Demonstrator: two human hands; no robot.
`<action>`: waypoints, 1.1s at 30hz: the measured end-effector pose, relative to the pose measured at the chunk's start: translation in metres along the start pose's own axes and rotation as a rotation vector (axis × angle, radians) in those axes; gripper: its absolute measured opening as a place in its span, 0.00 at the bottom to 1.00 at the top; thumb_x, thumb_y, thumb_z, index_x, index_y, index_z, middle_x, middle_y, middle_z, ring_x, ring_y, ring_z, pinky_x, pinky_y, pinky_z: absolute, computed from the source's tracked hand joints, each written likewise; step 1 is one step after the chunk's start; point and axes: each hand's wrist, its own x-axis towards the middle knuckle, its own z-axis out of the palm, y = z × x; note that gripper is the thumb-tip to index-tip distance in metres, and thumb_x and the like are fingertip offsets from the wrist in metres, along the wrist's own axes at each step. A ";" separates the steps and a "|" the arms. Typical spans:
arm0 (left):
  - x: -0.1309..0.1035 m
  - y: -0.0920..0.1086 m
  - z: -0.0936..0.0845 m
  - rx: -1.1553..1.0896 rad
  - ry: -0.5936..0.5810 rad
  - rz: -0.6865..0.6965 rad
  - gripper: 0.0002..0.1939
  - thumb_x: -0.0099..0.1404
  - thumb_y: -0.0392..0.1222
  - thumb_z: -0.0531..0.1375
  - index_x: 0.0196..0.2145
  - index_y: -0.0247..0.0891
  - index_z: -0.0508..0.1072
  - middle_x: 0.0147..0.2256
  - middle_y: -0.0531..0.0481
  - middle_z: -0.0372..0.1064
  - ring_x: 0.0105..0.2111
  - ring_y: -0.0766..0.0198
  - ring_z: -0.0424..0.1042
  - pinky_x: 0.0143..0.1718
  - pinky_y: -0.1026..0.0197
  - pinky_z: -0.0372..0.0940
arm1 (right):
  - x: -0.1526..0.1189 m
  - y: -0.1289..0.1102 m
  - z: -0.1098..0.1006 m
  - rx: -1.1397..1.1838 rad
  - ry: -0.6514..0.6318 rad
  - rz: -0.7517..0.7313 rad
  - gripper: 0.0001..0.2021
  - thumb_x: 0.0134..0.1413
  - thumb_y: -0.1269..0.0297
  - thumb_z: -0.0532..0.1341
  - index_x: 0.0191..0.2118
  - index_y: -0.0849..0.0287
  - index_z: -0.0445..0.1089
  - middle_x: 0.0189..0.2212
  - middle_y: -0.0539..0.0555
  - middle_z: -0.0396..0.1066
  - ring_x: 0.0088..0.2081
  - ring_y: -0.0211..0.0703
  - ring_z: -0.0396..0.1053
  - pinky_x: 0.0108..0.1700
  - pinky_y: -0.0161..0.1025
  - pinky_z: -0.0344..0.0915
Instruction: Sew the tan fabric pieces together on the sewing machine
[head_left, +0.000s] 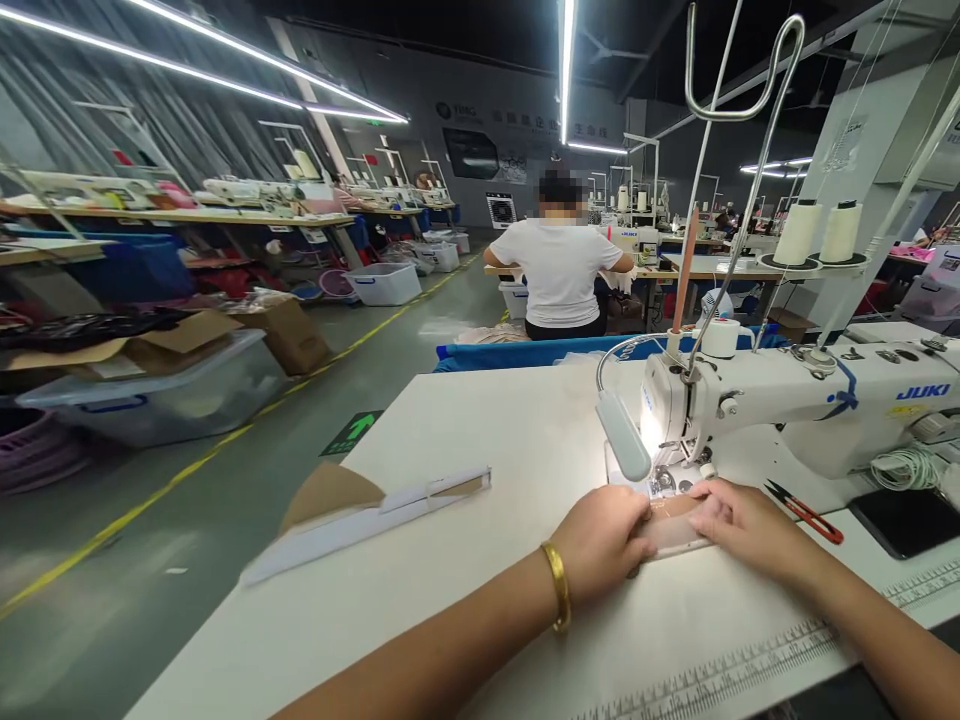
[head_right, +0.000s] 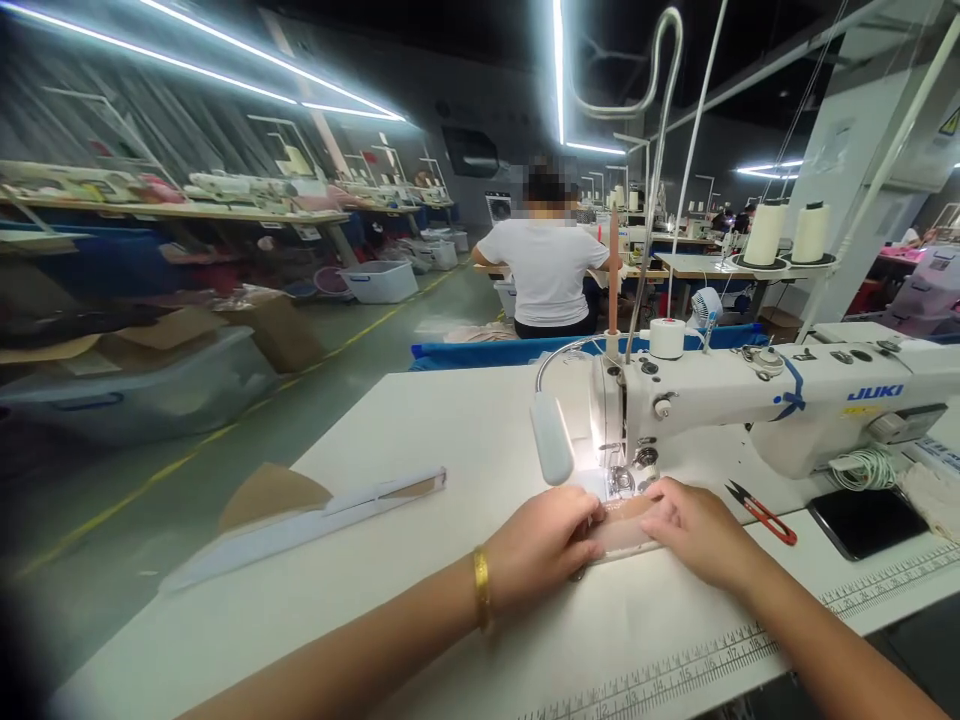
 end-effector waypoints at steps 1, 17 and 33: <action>0.002 0.000 0.002 -0.013 0.007 -0.001 0.06 0.62 0.37 0.63 0.30 0.40 0.67 0.33 0.50 0.71 0.35 0.57 0.69 0.37 0.58 0.61 | 0.005 0.001 0.004 0.031 -0.013 -0.006 0.09 0.58 0.60 0.65 0.43 0.51 0.77 0.29 0.48 0.74 0.32 0.46 0.68 0.35 0.38 0.60; -0.001 -0.008 0.000 -0.360 0.043 -0.070 0.16 0.70 0.47 0.52 0.28 0.40 0.71 0.27 0.53 0.70 0.29 0.62 0.68 0.32 0.60 0.61 | 0.006 0.013 0.014 0.152 0.046 -0.010 0.12 0.65 0.53 0.60 0.41 0.55 0.75 0.32 0.50 0.76 0.35 0.47 0.70 0.38 0.40 0.64; -0.003 -0.007 0.001 -0.312 0.112 -0.115 0.17 0.71 0.43 0.50 0.26 0.40 0.71 0.24 0.53 0.67 0.28 0.61 0.67 0.33 0.59 0.61 | 0.012 0.023 0.021 0.059 0.178 -0.010 0.17 0.68 0.51 0.55 0.29 0.54 0.62 0.28 0.49 0.71 0.31 0.44 0.66 0.33 0.38 0.59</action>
